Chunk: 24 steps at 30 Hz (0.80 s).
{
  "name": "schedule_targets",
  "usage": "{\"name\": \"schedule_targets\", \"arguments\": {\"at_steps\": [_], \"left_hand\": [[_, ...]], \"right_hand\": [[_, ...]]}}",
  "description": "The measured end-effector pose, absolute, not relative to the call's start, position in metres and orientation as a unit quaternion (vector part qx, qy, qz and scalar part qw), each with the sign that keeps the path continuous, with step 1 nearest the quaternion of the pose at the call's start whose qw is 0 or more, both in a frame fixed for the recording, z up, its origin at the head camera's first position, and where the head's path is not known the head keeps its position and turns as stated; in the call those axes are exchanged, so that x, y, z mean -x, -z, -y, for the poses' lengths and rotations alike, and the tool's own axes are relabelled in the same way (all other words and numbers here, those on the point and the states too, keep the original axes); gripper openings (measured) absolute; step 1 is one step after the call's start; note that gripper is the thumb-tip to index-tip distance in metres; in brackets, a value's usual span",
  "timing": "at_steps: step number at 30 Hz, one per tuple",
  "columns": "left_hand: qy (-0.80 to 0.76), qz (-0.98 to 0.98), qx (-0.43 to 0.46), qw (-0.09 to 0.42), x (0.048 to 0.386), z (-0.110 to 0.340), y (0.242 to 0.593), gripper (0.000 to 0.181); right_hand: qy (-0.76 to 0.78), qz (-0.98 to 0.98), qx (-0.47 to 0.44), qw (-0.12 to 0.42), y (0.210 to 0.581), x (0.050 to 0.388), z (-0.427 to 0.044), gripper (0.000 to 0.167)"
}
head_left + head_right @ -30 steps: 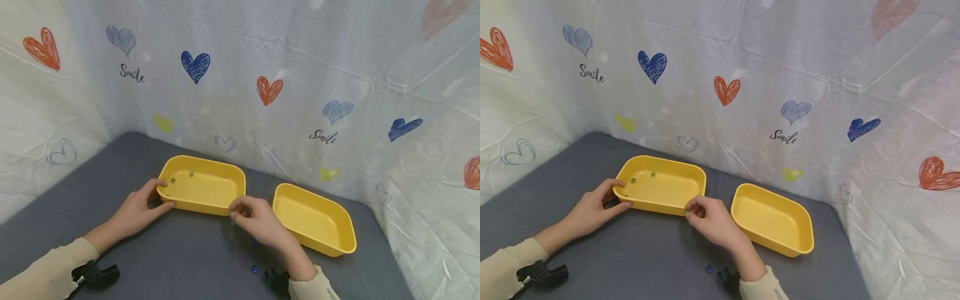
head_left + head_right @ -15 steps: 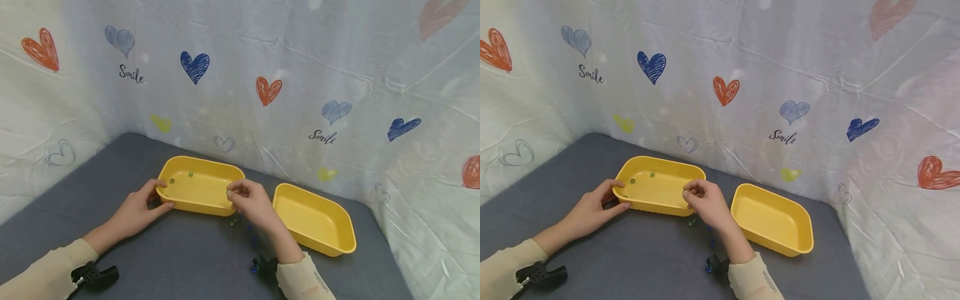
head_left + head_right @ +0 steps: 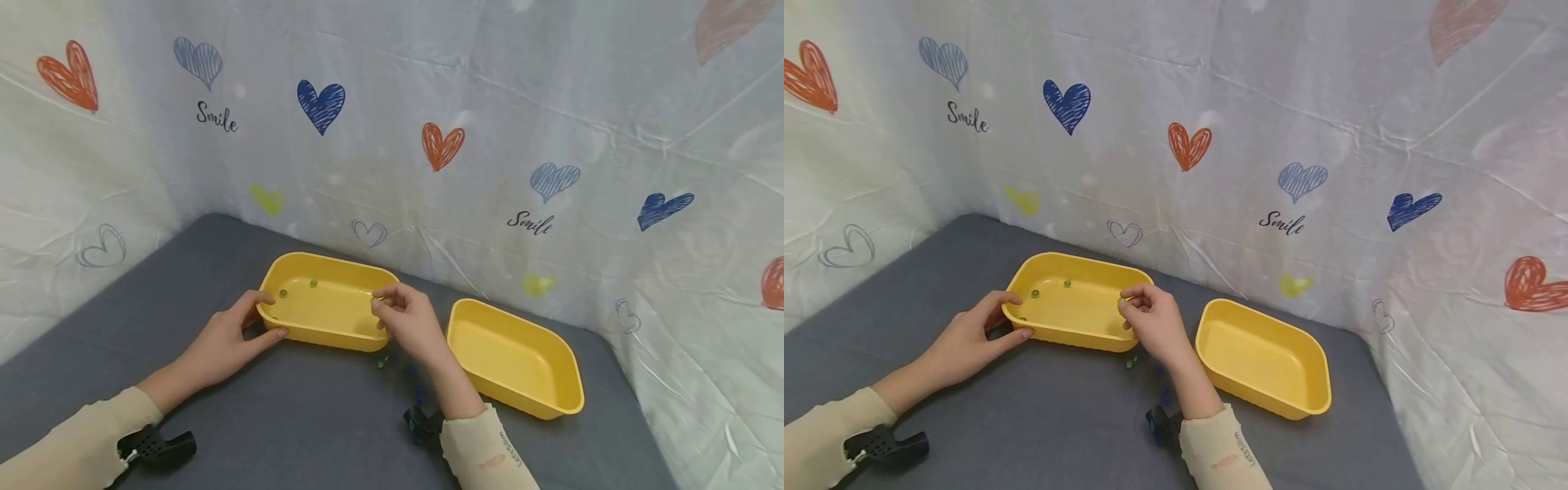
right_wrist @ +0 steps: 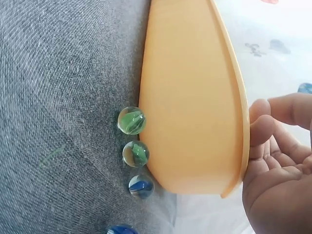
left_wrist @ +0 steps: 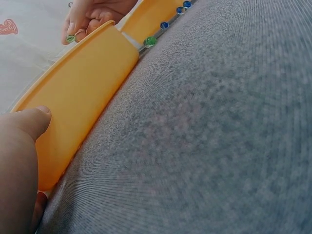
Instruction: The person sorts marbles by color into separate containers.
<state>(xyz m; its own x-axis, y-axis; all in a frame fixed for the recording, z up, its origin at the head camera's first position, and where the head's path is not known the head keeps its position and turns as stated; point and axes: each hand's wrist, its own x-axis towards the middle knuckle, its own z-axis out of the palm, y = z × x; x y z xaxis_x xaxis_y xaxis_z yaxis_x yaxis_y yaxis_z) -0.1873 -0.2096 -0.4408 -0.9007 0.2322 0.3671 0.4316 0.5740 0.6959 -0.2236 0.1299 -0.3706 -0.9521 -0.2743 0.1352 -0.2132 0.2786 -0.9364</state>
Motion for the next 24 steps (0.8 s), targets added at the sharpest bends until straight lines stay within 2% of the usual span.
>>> {"name": "schedule_targets", "arguments": {"at_steps": [13,24], "left_hand": [[0.427,0.880,0.178,0.105,0.1851,0.2097,0.4355,0.057],[0.425,0.882,0.177,0.100,0.1857,0.2087,0.4350,0.057]], "right_hand": [[0.571,-0.803,0.166,0.028,0.3726,0.2243,-0.1320,0.026],[0.554,-0.815,0.171,0.014,0.3752,0.2231,-0.1312,0.018]]}}
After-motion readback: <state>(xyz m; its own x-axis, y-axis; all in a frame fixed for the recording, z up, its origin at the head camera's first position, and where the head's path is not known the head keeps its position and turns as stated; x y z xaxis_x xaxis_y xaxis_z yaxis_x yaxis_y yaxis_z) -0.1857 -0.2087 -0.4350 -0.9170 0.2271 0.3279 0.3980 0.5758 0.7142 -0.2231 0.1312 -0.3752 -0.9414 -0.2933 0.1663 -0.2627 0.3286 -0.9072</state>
